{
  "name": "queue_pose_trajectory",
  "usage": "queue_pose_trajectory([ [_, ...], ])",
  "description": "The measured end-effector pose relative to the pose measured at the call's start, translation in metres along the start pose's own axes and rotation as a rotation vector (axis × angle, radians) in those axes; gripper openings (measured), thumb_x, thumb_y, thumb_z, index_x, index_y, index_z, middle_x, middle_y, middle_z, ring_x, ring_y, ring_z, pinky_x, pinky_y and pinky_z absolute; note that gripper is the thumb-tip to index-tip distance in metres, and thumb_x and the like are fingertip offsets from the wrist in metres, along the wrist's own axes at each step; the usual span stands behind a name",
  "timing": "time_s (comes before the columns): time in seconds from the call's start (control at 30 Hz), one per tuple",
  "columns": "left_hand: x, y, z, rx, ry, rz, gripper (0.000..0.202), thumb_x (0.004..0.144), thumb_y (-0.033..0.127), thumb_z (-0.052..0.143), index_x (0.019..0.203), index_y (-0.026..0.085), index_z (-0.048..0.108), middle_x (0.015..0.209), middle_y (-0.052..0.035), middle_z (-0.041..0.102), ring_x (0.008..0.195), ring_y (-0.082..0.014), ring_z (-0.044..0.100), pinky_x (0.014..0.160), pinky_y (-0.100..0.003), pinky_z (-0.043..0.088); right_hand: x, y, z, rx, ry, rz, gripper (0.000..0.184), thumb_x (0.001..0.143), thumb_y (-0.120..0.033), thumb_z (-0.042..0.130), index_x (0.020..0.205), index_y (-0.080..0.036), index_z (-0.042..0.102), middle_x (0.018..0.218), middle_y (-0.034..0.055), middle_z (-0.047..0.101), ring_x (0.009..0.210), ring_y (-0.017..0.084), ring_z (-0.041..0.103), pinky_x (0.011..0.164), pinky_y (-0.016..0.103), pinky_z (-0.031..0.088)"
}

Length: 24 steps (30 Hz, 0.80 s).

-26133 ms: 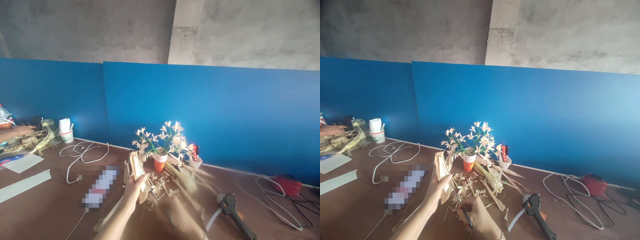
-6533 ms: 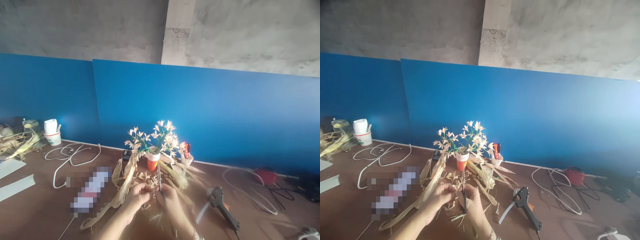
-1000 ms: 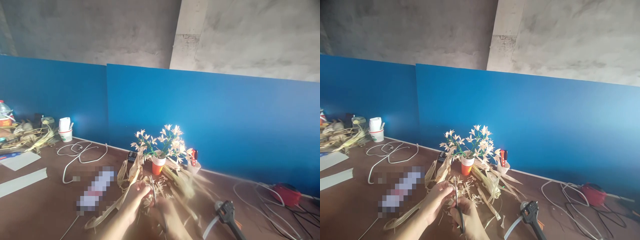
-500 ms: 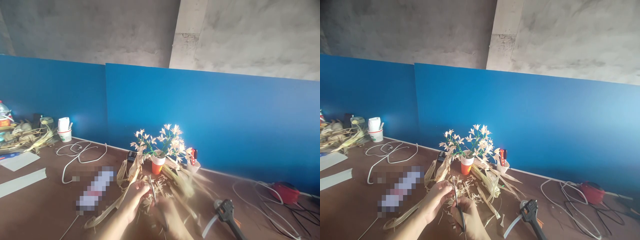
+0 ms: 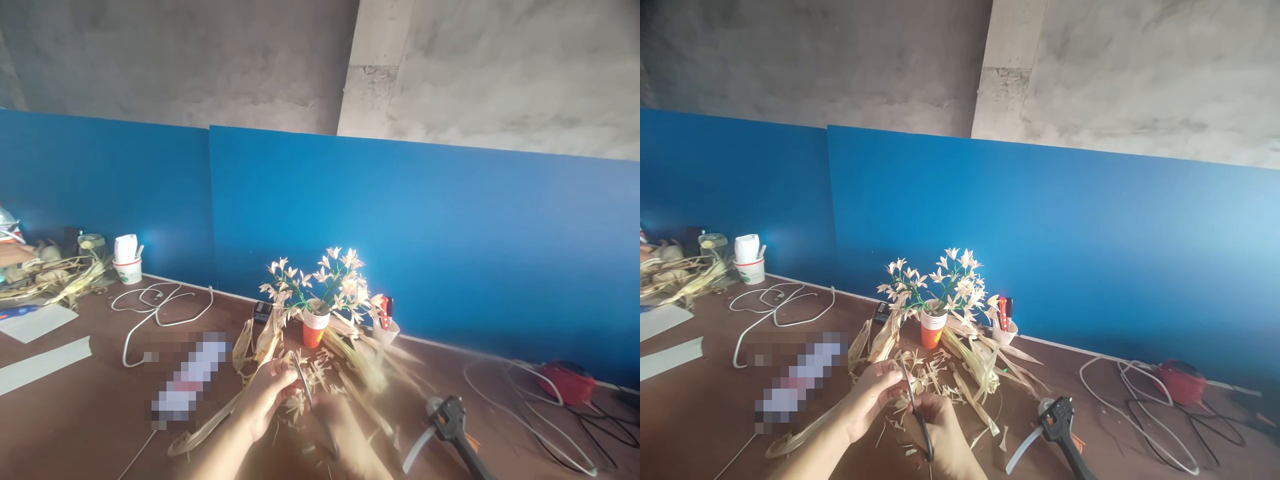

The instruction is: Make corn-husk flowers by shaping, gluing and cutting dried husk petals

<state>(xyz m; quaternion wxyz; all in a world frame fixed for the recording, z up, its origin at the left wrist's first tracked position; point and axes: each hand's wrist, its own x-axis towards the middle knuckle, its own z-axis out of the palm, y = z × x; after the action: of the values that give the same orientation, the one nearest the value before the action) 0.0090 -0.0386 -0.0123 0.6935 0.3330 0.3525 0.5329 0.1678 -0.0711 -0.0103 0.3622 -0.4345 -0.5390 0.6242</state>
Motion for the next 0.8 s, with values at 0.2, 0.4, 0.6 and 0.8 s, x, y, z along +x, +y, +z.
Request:
queue_pose_trajectory([
  [0.2,0.000,0.004,0.000,0.068,-0.015,0.009,0.029,0.061,0.030,0.083,0.066,0.017,0.057,0.074,-0.0032,0.072,0.069,-0.0145,0.064,0.069,-0.026,0.048,-0.001,-0.016,-0.002,-0.040,0.046,-0.015,0.044,0.060,-0.055,0.080,0.072,-0.014,0.070,0.050,-0.0039,0.048,0.041,0.008,0.038,0.042,0.023,0.036],
  [0.4,-0.007,0.001,0.011,0.381,-0.041,0.064,0.018,0.066,0.025,0.077,0.064,0.020,0.059,0.059,0.0016,0.063,0.056,-0.0150,0.057,0.057,-0.026,0.040,-0.002,-0.028,0.002,-0.124,0.363,-0.238,0.036,0.062,-0.048,0.082,0.066,-0.015,0.068,0.060,0.0028,0.059,0.061,0.017,0.054,0.056,0.026,0.045],
  [0.6,-0.011,-0.002,0.017,0.487,-0.083,0.051,0.013,0.065,0.024,0.077,0.060,0.023,0.065,0.057,-0.0002,0.061,0.056,-0.0194,0.056,0.054,-0.029,0.037,-0.003,-0.023,0.003,-0.141,0.370,-0.190,0.036,0.062,-0.046,0.079,0.059,-0.015,0.062,0.055,0.0000,0.052,0.054,0.013,0.047,0.050,0.025,0.041],
  [0.8,-0.012,0.000,0.016,0.483,-0.106,0.015,0.012,0.065,0.023,0.076,0.061,0.023,0.065,0.056,0.0007,0.060,0.053,-0.0191,0.057,0.054,-0.029,0.041,-0.003,-0.024,0.003,-0.107,0.376,-0.191,0.034,0.061,-0.044,0.077,0.061,-0.017,0.057,0.053,-0.0032,0.047,0.053,0.012,0.046,0.049,0.024,0.040],
])
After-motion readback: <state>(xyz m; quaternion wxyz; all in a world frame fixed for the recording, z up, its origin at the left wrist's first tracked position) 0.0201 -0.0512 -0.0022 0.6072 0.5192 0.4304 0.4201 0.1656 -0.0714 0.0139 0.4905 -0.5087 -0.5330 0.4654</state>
